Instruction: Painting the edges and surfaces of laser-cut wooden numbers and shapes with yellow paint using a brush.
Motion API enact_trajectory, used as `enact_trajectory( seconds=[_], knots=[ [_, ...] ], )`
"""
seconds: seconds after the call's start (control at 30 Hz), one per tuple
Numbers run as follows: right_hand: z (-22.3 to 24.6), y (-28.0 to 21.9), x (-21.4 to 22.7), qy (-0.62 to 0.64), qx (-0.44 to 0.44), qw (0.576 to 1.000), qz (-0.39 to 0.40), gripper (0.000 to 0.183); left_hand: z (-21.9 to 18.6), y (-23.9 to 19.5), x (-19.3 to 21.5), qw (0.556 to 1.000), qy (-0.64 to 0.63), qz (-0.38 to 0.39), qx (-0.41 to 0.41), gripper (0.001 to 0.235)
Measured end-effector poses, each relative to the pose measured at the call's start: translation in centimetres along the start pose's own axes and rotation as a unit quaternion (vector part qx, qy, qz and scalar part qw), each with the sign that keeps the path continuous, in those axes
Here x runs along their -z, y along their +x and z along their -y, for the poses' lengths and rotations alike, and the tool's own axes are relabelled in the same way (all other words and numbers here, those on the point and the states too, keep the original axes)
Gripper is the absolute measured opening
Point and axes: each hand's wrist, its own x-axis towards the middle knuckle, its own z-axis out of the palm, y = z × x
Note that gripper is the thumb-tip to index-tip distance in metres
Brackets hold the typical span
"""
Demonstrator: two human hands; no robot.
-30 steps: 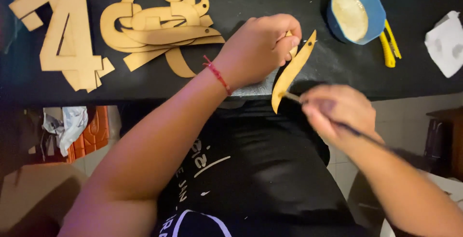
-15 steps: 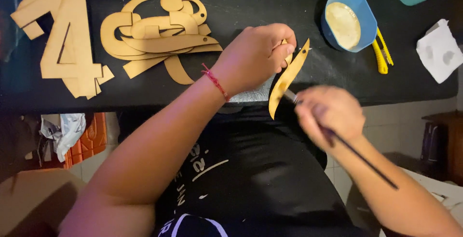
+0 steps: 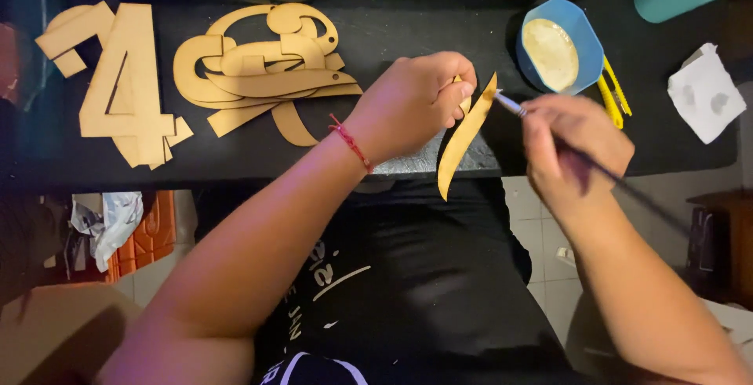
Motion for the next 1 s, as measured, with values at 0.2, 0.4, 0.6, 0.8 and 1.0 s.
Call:
enact_trajectory(
  seconds=[0.2,0.4,0.6,0.8,1.0],
  knots=[
    [2.9,-2.5,0.3,0.033,0.004,0.992,0.124,0.02,1.4,0.1,-0.2,0.997,-0.06,0.017,-0.054,0.021],
    [-0.6,-2.3,1.1,-0.002,-0.015,0.997,0.081,0.022,1.9,0.3,-0.4,0.995,-0.073,0.022,-0.061,0.019],
    [0.0,1.1,1.5,-0.005,-0.035,0.999,-0.013,0.022,-0.3,-0.2,0.2,0.998,-0.037,0.032,0.036,0.017],
    [1.6,1.3,0.1,0.014,0.006,0.999,0.049,0.025,0.4,0.2,0.0,0.999,-0.017,0.029,0.019,0.018],
    [-1.4,0.8,1.7,-0.027,-0.033,0.996,-0.072,0.018,-0.9,-0.4,0.5,0.997,-0.043,0.036,0.051,0.017]
  ],
)
